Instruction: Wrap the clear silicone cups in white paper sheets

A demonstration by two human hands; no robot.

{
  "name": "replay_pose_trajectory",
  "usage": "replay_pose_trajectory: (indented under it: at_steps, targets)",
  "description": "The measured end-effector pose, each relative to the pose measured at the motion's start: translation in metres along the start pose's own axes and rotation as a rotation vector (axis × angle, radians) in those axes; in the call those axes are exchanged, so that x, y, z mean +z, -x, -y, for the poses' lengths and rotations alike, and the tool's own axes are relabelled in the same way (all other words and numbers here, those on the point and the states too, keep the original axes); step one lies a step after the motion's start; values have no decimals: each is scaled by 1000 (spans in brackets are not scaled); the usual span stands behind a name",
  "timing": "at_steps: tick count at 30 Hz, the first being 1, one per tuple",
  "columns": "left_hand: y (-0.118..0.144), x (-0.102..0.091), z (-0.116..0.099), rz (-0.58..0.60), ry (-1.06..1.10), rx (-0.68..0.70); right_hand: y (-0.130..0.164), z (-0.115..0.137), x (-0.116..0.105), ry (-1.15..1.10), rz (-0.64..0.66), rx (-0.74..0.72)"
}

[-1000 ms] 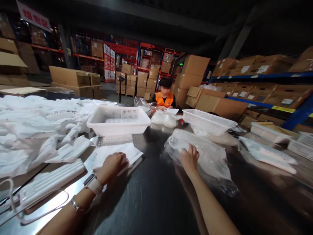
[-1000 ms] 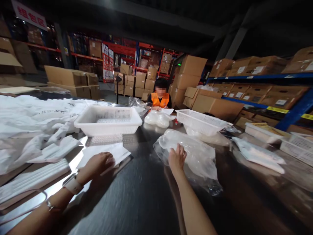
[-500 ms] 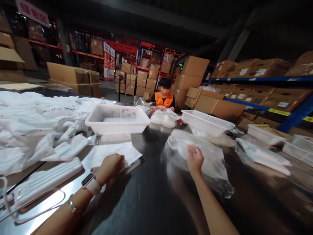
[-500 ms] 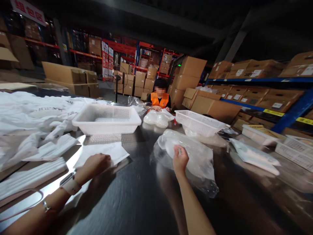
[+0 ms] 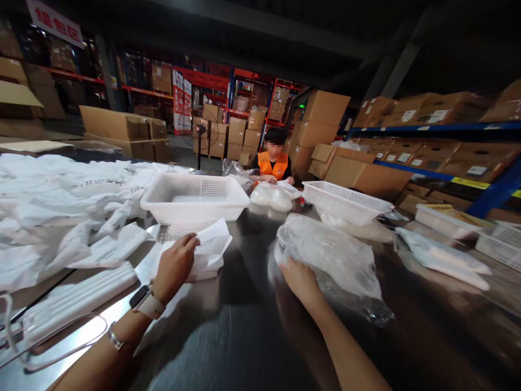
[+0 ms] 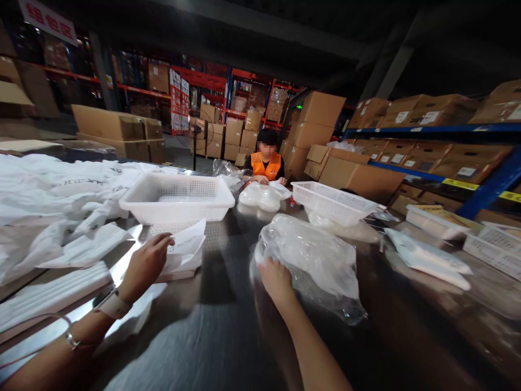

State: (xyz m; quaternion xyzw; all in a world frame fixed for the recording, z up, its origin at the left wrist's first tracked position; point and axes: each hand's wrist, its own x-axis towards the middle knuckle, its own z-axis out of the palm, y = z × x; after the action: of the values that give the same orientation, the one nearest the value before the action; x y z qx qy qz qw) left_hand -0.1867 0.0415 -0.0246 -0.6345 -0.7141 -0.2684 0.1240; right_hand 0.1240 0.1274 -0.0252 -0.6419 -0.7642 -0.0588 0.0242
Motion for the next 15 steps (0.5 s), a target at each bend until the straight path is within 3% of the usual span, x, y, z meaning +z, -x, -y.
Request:
replay_pose_trajectory:
  at_steps: [4,10,12,15]
  targets:
    - [-1,12,-3,-28,194,57,-4,-8,-6,-21,5,22]
    - [21,25,-40,337,223,518,-4,-8,-4,-72,28,68]
    - [29,32,-50,415,188,577,-7,-7,-5,-109,9,66]
    - [33,42,-54,434,112,542,-6,-8,-14,-175,-36,72]
